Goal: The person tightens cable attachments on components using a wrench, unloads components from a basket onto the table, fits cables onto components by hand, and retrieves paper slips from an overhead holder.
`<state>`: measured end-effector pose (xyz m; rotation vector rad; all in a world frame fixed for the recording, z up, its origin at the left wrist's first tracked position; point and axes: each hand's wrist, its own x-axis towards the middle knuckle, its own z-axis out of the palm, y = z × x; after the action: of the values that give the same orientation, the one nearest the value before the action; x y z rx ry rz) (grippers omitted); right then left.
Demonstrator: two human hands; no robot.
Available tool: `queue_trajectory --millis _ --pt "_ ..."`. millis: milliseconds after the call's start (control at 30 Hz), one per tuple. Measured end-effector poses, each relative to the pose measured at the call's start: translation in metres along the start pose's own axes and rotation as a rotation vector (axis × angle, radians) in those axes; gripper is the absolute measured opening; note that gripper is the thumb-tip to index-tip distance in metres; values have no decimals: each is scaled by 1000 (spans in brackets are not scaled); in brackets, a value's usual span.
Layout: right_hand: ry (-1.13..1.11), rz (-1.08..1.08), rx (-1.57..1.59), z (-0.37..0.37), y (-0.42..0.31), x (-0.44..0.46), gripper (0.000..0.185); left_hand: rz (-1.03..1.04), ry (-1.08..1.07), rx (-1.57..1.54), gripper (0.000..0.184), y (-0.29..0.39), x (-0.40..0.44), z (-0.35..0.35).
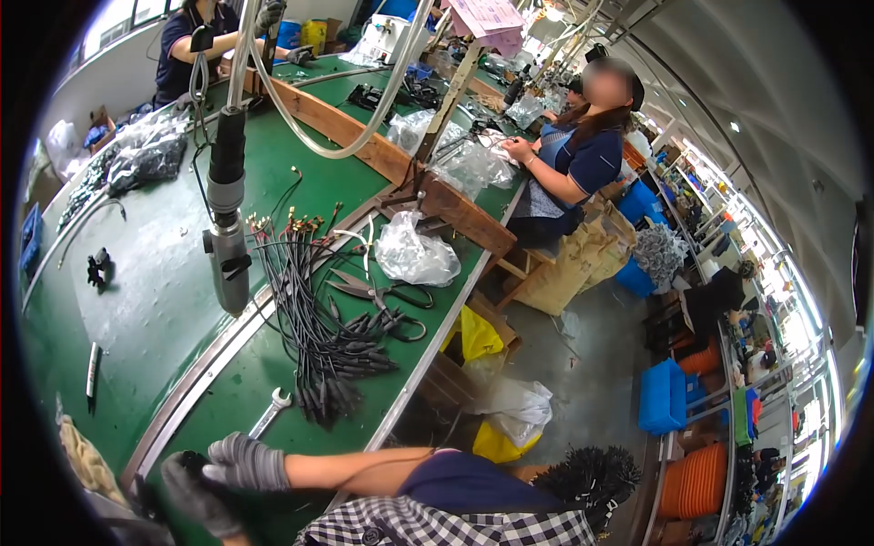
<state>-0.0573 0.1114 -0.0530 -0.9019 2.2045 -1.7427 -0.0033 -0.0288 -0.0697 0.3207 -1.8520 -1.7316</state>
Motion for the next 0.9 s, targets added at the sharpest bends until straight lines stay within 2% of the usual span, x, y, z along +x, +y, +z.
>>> queue_trajectory --millis 133,233,267,300,333,367,400,433,467,500,567,667,733,800,833,867,900 --pt "-80 282 542 2 -6 -6 37 81 -68 209 27 11 -1 3" --pt "-135 428 787 -6 -13 -10 36 -540 119 -307 26 47 -6 23" --pt "-182 500 896 -11 -16 -8 36 -539 118 -306 26 39 -4 16" --pt "-231 573 1003 -13 -18 -8 36 -528 22 -314 25 22 -2 1" --pt "-231 574 1001 -10 -13 -6 36 -518 -73 -323 25 7 0 -12" --pt "-137 414 830 -3 -2 -2 39 -508 -167 -331 24 -2 0 -18" --pt "-46 255 657 2 6 2 42 -509 -165 -332 24 -2 1 -16" --pt "42 95 481 6 13 4 45 -380 -125 -276 24 -2 3 -12" --pt "40 94 481 4 10 4 45 -252 -86 -218 24 -1 5 -8" --pt "23 61 341 0 6 5 45 -124 -48 -161 24 -2 6 -5" --pt "-5 -2 60 -7 -1 5 46 -127 -53 -143 25 -8 6 -6" --pt "-38 87 227 -5 6 0 43 -131 -56 -105 25 -4 5 -5" --pt "-59 134 312 -7 2 -1 42 -245 -89 -86 25 36 -1 17" --pt "-146 409 583 -15 -14 -6 39 -304 -105 -76 25 38 -2 23" --pt "-195 546 718 -17 -19 -8 38 -480 54 -283 26 22 3 23" --pt "-206 545 720 -18 -15 -11 38 -649 221 -491 28 2 9 21" --pt "-125 340 320 -18 -6 -15 37 -809 398 -701 29 -16 16 15"
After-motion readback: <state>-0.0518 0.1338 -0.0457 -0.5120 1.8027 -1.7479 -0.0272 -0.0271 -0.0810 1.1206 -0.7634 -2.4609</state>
